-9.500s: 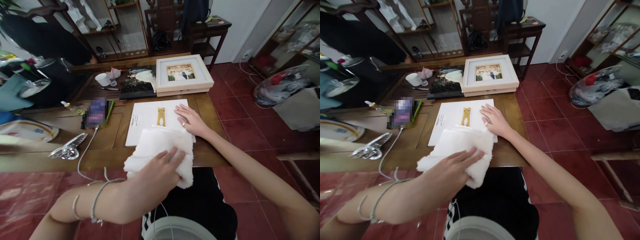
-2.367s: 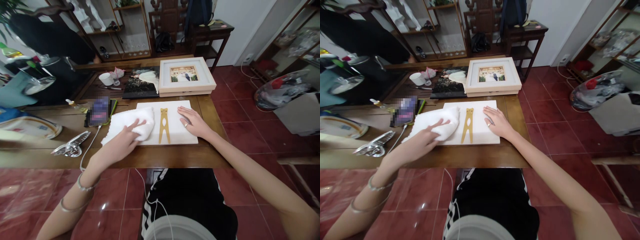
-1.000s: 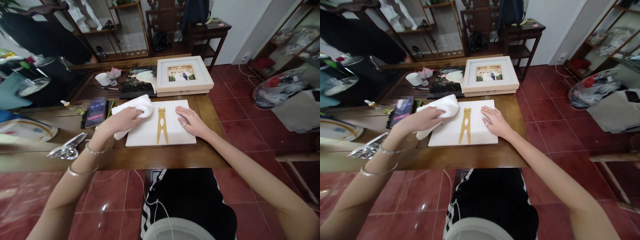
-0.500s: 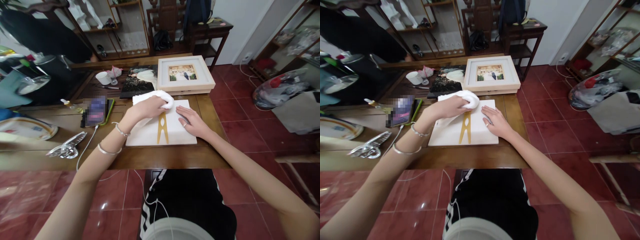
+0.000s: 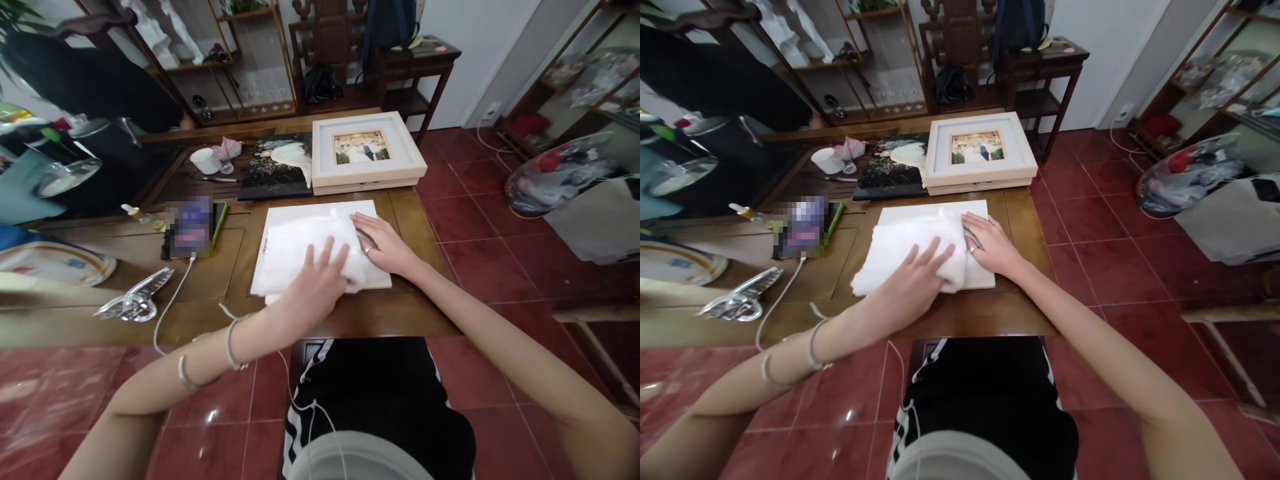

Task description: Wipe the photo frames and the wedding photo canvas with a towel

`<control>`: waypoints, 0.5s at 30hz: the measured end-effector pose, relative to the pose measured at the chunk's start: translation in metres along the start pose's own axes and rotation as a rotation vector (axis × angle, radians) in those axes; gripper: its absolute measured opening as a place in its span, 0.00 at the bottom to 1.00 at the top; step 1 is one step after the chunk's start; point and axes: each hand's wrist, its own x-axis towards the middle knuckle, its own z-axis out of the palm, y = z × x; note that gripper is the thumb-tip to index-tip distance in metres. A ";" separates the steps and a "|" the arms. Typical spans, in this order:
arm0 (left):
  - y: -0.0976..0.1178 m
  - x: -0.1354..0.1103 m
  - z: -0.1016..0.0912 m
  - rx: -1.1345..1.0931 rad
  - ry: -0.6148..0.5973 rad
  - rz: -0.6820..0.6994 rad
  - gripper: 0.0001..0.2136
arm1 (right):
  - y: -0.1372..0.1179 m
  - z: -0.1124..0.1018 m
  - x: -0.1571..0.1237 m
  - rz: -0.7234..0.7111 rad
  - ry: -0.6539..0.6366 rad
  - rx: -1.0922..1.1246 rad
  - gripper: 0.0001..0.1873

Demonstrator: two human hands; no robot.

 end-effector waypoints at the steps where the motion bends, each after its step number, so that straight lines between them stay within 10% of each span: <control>1: 0.007 -0.007 -0.001 -0.009 -0.007 0.014 0.13 | 0.000 0.000 0.000 0.001 0.002 -0.002 0.26; 7: 0.013 -0.020 -0.011 -0.058 -0.085 0.059 0.11 | 0.002 0.001 0.000 -0.005 0.000 -0.016 0.24; 15: -0.027 0.034 -0.009 -0.064 -0.084 -0.088 0.17 | 0.002 0.000 0.000 -0.016 -0.006 0.010 0.26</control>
